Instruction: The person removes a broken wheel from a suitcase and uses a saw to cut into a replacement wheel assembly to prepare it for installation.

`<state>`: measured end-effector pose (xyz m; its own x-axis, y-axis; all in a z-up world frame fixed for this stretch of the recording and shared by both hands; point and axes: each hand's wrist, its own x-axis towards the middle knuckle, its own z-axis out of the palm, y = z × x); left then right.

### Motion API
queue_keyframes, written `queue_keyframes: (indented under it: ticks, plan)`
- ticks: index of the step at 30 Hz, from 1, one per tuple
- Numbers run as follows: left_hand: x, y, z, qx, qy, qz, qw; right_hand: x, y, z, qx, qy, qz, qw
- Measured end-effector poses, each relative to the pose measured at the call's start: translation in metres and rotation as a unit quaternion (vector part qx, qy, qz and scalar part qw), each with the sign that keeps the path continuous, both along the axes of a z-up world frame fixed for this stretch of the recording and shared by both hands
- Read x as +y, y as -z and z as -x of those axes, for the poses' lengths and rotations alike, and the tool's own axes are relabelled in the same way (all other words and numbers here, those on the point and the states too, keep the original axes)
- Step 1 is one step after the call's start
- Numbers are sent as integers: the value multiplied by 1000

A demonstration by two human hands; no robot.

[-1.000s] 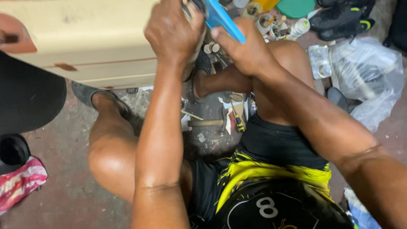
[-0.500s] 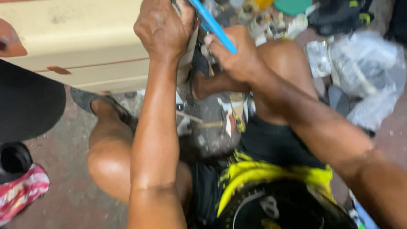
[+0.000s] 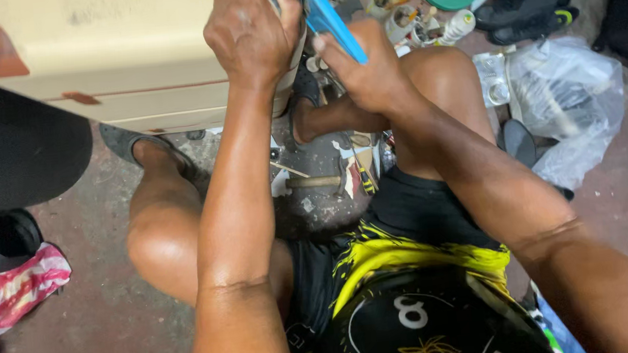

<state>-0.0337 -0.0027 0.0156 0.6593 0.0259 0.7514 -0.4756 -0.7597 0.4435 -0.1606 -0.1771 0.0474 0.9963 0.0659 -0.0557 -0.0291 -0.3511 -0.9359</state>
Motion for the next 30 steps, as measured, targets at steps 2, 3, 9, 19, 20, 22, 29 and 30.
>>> queue_keyframes:
  ticks: [2, 3, 9, 19, 20, 22, 29, 30]
  plan:
    - [3, -9, -11, 0, 5, -1, 1000, 7, -14, -19, -141, -43, 48, 988]
    - [3, -12, -12, 3, 3, 1, 1000, 1, -20, 2, -148, -31, 84, 985]
    - [5, -7, -2, 18, 24, 32, 999, -56, -18, 125, -10, 9, 89, 996]
    - [6, -1, -14, -9, 19, 12, 1000, -37, -1, 52, -23, 18, 114, 993]
    - [3, -2, -12, -13, 24, 22, 999, -49, -3, 89, 79, 26, 62, 995]
    - [5, -1, 2, 0, 25, 33, 999, -70, -10, 148, 45, 52, 160, 985]
    - [1, 2, -5, 8, 8, 21, 1000, -13, -5, -16, -55, -14, 131, 990]
    - [5, 4, -5, 6, -10, 20, 1000, -7, -7, -27, -58, -23, 126, 990]
